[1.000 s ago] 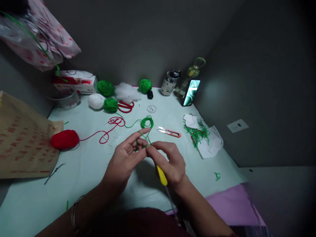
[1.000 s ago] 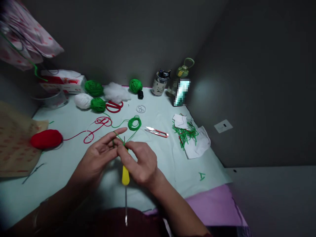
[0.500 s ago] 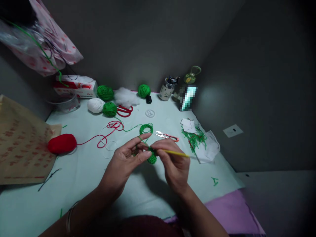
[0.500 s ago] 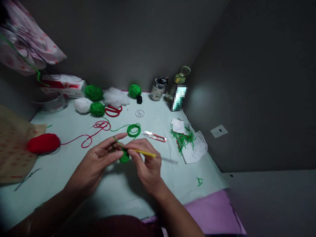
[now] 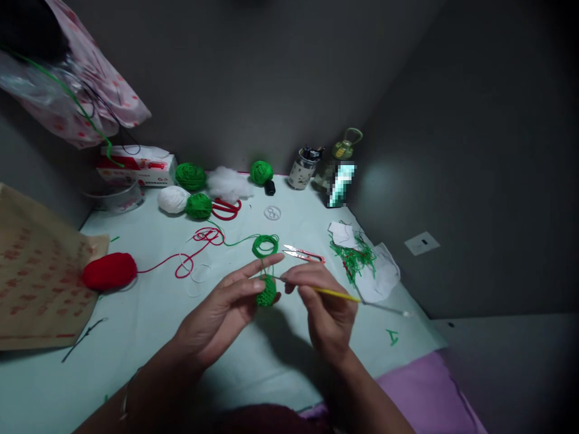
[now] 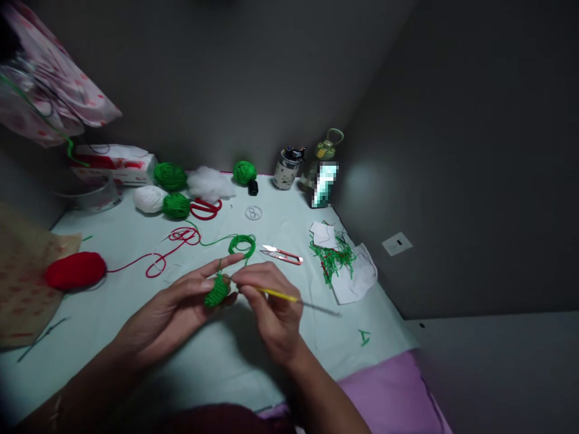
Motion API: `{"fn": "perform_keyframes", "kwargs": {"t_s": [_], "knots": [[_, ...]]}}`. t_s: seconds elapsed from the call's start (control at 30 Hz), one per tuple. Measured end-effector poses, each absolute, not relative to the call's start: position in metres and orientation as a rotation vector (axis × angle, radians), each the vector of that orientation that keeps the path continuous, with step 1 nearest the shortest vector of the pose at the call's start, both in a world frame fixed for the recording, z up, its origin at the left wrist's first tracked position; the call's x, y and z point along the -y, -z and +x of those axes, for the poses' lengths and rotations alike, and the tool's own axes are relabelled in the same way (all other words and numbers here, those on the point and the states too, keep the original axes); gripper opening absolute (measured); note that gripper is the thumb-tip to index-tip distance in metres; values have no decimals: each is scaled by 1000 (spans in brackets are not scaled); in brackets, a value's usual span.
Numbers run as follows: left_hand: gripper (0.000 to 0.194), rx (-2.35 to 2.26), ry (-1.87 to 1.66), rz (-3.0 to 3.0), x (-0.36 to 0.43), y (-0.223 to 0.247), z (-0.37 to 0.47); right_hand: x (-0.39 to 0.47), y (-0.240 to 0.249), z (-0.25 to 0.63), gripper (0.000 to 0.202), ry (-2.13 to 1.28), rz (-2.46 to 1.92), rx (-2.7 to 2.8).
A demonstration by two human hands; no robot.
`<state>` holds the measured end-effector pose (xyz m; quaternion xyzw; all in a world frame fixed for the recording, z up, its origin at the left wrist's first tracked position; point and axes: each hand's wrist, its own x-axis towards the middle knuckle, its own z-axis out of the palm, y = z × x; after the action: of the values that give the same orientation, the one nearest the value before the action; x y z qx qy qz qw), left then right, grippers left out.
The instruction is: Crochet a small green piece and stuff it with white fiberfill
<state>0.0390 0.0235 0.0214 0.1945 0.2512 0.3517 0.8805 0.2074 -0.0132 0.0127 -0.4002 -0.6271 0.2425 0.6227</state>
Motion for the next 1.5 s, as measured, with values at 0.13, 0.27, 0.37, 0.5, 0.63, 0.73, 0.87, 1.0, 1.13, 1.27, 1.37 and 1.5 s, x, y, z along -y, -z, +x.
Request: {"fn": "perform_keyframes", "kwargs": {"t_s": [0.13, 0.27, 0.37, 0.5, 0.63, 0.73, 0.87, 1.0, 1.13, 1.27, 1.37, 1.5], "knots": [[43, -561, -735, 473, -25, -20, 32, 12, -13, 209, 18, -803, -845, 1207], [45, -572, -757, 616, -19, -18, 38, 14, -15, 203, 17, -792, -878, 1299], [43, -557, -749, 690, -16, -17, 42, 15, -17, 200, 20, -680, -946, 1398], [43, -593, -744, 706, -16, -16, 43, 14, -12, 201, 20, -736, -927, 1344], [45, -620, -751, 710, -15, -15, 42, 12, -5, 202, 19, -821, -918, 1247], [45, -634, -760, 731, -15, -14, 42, 12, -1, 202, 17, -900, -888, 1171], [45, -680, -768, 752, -16, -14, 41, 11, -3, 201, 14, -1014, -859, 1033], [41, -704, -797, 780, -16, -15, 41, 9, -9, 201, 17, -1120, -829, 899], [39, -734, -830, 815, -16, -15, 39, 8, -12, 204, 20, -1128, -825, 921], [34, -788, -843, 892, -16, -17, 37, 12, -11, 208, 20, -1033, -861, 1060], [33, -843, -875, 990, -18, -17, 36, 19, -12, 209, 21, -852, -934, 1232], [36, -936, -933, 1178, -15, -15, 36, 23, -15, 207, 25, -504, -967, 1569]]}}
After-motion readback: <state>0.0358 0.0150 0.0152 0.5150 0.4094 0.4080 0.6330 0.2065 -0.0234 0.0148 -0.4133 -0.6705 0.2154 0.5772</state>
